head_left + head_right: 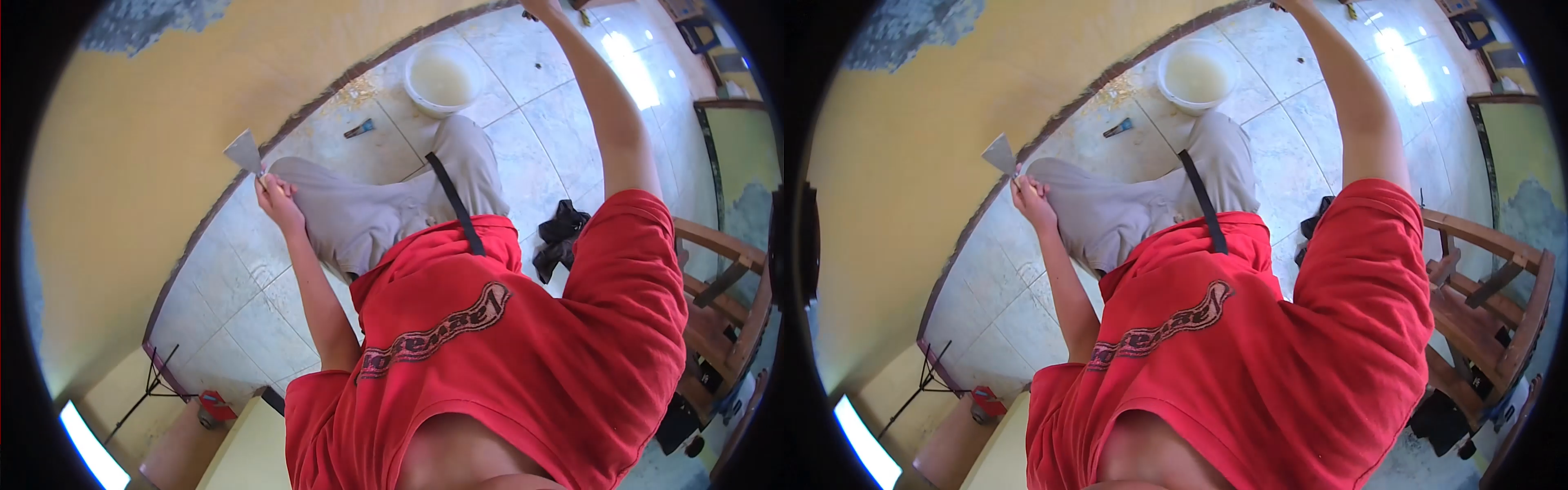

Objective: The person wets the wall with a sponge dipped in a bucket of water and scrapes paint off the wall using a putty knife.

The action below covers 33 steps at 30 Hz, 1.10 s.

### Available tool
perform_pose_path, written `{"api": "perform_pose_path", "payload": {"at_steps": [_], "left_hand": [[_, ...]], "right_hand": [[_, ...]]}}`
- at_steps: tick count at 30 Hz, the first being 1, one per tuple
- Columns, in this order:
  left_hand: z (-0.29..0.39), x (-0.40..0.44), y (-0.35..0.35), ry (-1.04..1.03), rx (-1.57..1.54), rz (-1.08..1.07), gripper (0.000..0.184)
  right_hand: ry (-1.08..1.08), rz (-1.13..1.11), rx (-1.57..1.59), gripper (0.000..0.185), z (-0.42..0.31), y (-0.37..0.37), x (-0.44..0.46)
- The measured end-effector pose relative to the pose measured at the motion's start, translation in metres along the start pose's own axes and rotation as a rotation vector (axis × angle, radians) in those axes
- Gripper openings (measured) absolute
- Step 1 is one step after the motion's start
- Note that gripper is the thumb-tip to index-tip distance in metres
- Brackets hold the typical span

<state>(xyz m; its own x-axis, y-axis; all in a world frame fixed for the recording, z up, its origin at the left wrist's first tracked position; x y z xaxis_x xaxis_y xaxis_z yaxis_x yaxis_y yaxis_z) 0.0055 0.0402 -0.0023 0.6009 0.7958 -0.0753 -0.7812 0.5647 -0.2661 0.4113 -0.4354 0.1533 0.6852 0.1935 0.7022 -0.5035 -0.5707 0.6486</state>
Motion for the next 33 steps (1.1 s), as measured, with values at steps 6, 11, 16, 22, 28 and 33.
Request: {"api": "perform_pose_path", "payload": {"at_steps": [6,11,16,22,28,33], "left_hand": [[0.004,-0.004,0.011,0.003,0.072,0.03,0.033],[0.007,-0.006,0.01,0.013,0.043,0.031,0.032],[0.009,-0.009,0.007,-0.001,-0.02,0.031,0.03],[0.022,-0.011,0.001,-0.048,-0.056,0.009,0.029],[0.046,-0.005,-0.034,0.063,0.03,0.028,0.038],[0.092,-0.024,-0.157,0.138,0.057,-0.173,0.037]], "right_hand": [[-0.218,-1.144,-0.05,0.061,0.138,-0.098,-0.144],[-0.204,-1.15,-0.242,0.064,0.127,-0.051,-0.112],[-0.172,-1.016,-0.119,0.062,0.157,-0.05,-0.071],[-0.206,-1.082,-0.098,0.059,0.107,-0.033,-0.053],[-0.29,-1.153,-0.006,0.067,-0.035,-0.031,-0.054],[-0.282,-1.046,0.643,0.058,-0.231,-0.033,-0.067]]}}
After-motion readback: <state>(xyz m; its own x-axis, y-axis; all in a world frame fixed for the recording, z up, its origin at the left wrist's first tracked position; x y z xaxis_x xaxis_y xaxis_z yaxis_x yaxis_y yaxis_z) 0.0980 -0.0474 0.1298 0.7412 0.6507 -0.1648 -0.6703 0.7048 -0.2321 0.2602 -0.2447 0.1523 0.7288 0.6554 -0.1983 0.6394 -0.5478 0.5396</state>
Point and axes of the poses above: each hand's wrist, its own x-axis towards the middle knuckle, its own y-axis out of the back of the hand, z = x × y, the point moved 8 cm from there along x, towards the middle knuckle, and after that the axes turned 11 degrees about z, right-handed, at the moved point
